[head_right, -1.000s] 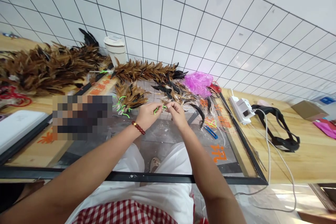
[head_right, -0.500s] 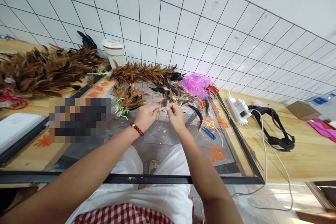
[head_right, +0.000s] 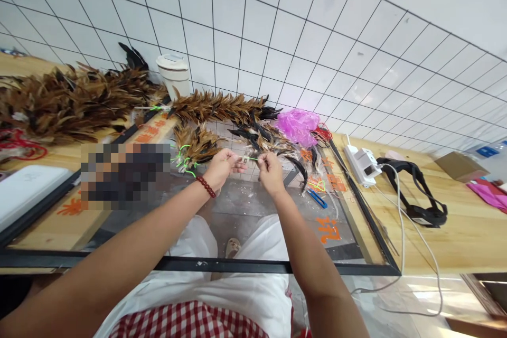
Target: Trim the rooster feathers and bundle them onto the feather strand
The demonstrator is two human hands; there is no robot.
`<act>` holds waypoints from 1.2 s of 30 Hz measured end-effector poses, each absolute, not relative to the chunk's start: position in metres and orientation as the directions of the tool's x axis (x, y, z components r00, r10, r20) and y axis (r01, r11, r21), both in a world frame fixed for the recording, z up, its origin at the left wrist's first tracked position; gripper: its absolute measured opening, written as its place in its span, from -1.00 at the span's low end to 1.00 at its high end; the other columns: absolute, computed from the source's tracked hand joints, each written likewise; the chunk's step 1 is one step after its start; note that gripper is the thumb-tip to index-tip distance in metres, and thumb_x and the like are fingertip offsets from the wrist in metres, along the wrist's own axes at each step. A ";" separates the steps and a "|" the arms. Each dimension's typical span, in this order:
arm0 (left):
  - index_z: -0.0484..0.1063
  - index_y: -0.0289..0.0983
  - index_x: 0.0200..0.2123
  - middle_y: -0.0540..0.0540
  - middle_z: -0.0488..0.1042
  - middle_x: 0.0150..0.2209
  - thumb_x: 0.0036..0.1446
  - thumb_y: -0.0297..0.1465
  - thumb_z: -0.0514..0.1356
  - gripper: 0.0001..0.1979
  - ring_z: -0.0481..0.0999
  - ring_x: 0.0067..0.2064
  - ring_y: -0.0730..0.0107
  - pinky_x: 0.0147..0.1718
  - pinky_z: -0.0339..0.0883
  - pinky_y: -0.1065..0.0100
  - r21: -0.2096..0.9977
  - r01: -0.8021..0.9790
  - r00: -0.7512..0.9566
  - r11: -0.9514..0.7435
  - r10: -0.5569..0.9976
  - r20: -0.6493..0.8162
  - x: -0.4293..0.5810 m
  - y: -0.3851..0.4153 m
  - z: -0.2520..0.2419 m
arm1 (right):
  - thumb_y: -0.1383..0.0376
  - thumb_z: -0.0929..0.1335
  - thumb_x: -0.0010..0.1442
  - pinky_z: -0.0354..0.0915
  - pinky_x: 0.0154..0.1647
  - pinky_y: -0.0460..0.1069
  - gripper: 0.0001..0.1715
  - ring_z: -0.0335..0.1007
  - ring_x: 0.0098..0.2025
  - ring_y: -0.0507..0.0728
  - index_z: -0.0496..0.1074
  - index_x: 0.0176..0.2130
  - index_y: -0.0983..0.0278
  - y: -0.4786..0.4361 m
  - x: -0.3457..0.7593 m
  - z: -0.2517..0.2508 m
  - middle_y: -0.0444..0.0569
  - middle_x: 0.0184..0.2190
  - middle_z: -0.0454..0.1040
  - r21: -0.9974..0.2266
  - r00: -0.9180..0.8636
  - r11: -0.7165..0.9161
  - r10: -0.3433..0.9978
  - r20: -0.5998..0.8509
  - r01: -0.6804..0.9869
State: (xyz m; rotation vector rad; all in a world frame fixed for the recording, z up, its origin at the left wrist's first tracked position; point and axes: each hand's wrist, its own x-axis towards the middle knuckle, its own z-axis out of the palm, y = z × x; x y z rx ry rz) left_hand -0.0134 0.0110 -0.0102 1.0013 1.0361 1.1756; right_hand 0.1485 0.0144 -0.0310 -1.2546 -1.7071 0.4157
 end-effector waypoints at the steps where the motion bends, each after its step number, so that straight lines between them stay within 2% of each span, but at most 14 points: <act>1: 0.13 -0.26 -0.44 0.02 0.44 -0.47 0.13 -0.43 0.13 -0.82 0.50 -0.49 0.51 -0.38 0.39 0.37 0.939 -0.316 0.109 0.138 0.988 -0.108 -0.013 0.012 -0.009 | 0.28 0.22 0.13 0.17 -0.35 -0.04 -0.91 0.20 -0.40 0.07 0.25 -0.41 0.23 0.014 0.148 -0.031 -0.15 -0.50 0.27 -0.706 -0.024 0.420 0.868 0.496 0.570; 4: 0.12 -0.27 -0.43 0.01 0.47 -0.42 0.13 -0.43 0.15 -0.80 0.53 -0.44 0.53 -0.30 0.43 0.35 0.892 -0.432 0.129 0.130 0.988 -0.081 -0.014 0.012 -0.006 | 0.31 0.24 0.08 0.19 -0.34 -0.02 -0.92 0.21 -0.41 0.07 0.27 -0.45 0.23 0.014 0.145 -0.031 -0.13 -0.51 0.28 -0.703 0.014 0.396 0.866 0.500 0.591; 6: 0.12 -0.27 -0.43 0.01 0.47 -0.41 0.13 -0.45 0.14 -0.81 0.54 -0.43 0.53 -0.30 0.44 0.36 0.890 -0.442 0.125 0.118 0.990 -0.069 -0.015 0.012 -0.007 | 0.27 0.26 0.09 0.19 -0.39 -0.03 -0.90 0.20 -0.45 0.06 0.30 -0.44 0.23 0.014 0.143 -0.031 -0.14 -0.54 0.28 -0.757 0.038 0.352 0.895 0.444 0.550; 11: 0.16 -0.29 -0.46 0.01 0.46 -0.41 0.12 -0.52 0.10 -0.86 0.52 -0.44 0.56 -0.34 0.45 0.38 0.946 -0.322 0.130 0.037 0.991 0.005 -0.013 0.014 -0.014 | 0.08 0.34 0.05 0.19 -0.49 -0.06 -0.72 0.19 -0.51 0.02 0.36 -0.41 0.25 0.014 0.141 -0.027 -0.16 -0.57 0.30 -0.955 0.021 0.203 0.977 0.213 0.214; 15: 0.19 -0.29 -0.47 0.07 0.40 -0.50 0.09 -0.49 0.14 -0.85 0.47 -0.50 0.57 -0.41 0.45 0.40 0.974 -0.228 0.151 0.008 0.988 0.027 -0.009 0.012 -0.015 | 0.06 0.42 -0.03 0.16 -0.54 -0.08 -0.68 0.14 -0.54 -0.02 0.36 -0.44 0.24 0.012 0.140 -0.023 -0.19 -0.57 0.29 -0.976 0.045 0.216 0.975 0.218 0.039; 18: 0.27 -0.31 -0.40 0.08 0.40 -0.52 0.06 -0.42 0.21 -0.86 0.48 -0.51 0.53 -0.46 0.45 0.41 0.967 -0.250 0.173 0.043 0.985 0.001 -0.009 0.010 -0.012 | 0.09 0.46 -0.07 0.19 -0.52 -0.07 -0.69 0.18 -0.52 0.00 0.37 -0.45 0.24 0.011 0.139 -0.022 -0.17 -0.57 0.33 -0.965 0.092 0.259 0.961 0.261 0.031; 21: 0.37 -0.35 -0.33 0.00 0.48 -0.47 -0.02 -0.43 0.29 -0.81 0.48 -0.52 0.53 -0.48 0.43 0.42 0.958 -0.263 0.246 0.113 0.968 -0.047 -0.010 0.009 -0.011 | 0.07 0.46 -0.08 0.27 -0.39 -0.03 -0.68 0.29 -0.43 0.04 0.41 -0.44 0.24 0.010 0.137 -0.022 -0.13 -0.50 0.41 -0.951 0.081 0.305 0.948 0.308 0.050; 25: 0.39 -0.39 -0.52 -0.04 0.46 -0.58 -0.05 -0.47 0.30 -0.86 0.45 -0.56 0.53 -0.53 0.39 0.46 0.976 -0.186 0.203 0.117 0.976 -0.078 -0.011 0.009 -0.013 | 0.06 0.45 -0.05 0.28 -0.37 -0.04 -0.68 0.29 -0.44 0.02 0.40 -0.45 0.25 0.006 0.135 -0.021 -0.15 -0.50 0.39 -0.942 0.038 0.319 0.945 0.324 0.102; 28: 0.40 -0.38 -0.53 -0.02 0.43 -0.63 -0.04 -0.48 0.29 -0.87 0.43 -0.60 0.52 -0.54 0.37 0.45 0.982 -0.158 0.190 0.106 0.979 -0.075 -0.010 0.010 -0.014 | 0.10 0.44 -0.01 0.30 -0.36 -0.03 -0.73 0.31 -0.41 0.04 0.43 -0.39 0.23 0.002 0.134 -0.017 -0.15 -0.47 0.40 -0.922 -0.066 0.345 0.938 0.339 0.174; 31: 0.42 -0.38 -0.44 -0.03 0.47 -0.55 -0.04 -0.50 0.27 -0.92 0.44 -0.56 0.53 -0.49 0.38 0.44 0.982 -0.160 0.169 0.102 0.983 -0.074 -0.007 0.010 -0.017 | 0.15 0.45 -0.01 0.33 -0.26 0.00 -0.78 0.36 -0.35 0.07 0.45 -0.40 0.24 0.001 0.134 -0.004 -0.12 -0.43 0.43 -0.887 -0.051 0.395 0.917 0.395 0.237; 34: 0.43 -0.34 -0.25 -0.04 0.52 -0.40 -0.09 -0.53 0.29 -0.74 0.46 -0.50 0.53 -0.44 0.37 0.43 0.996 -0.082 0.120 0.026 0.993 -0.016 -0.004 0.010 -0.024 | 0.16 0.44 -0.01 0.34 -0.21 0.02 -0.77 0.39 -0.33 0.08 0.45 -0.36 0.24 0.008 0.127 0.022 -0.11 -0.40 0.48 -0.896 0.066 0.395 0.907 0.415 0.206; 36: 0.43 -0.32 -0.19 -0.03 0.52 -0.40 -0.08 -0.52 0.27 -0.70 0.45 -0.48 0.51 -0.41 0.34 0.43 0.997 0.053 0.141 -0.059 0.989 0.052 -0.003 0.010 -0.027 | 0.17 0.45 -0.02 0.35 -0.27 0.01 -0.75 0.39 -0.38 0.06 0.44 -0.34 0.24 0.017 0.113 0.042 -0.12 -0.42 0.47 -0.899 0.038 0.398 0.911 0.411 0.184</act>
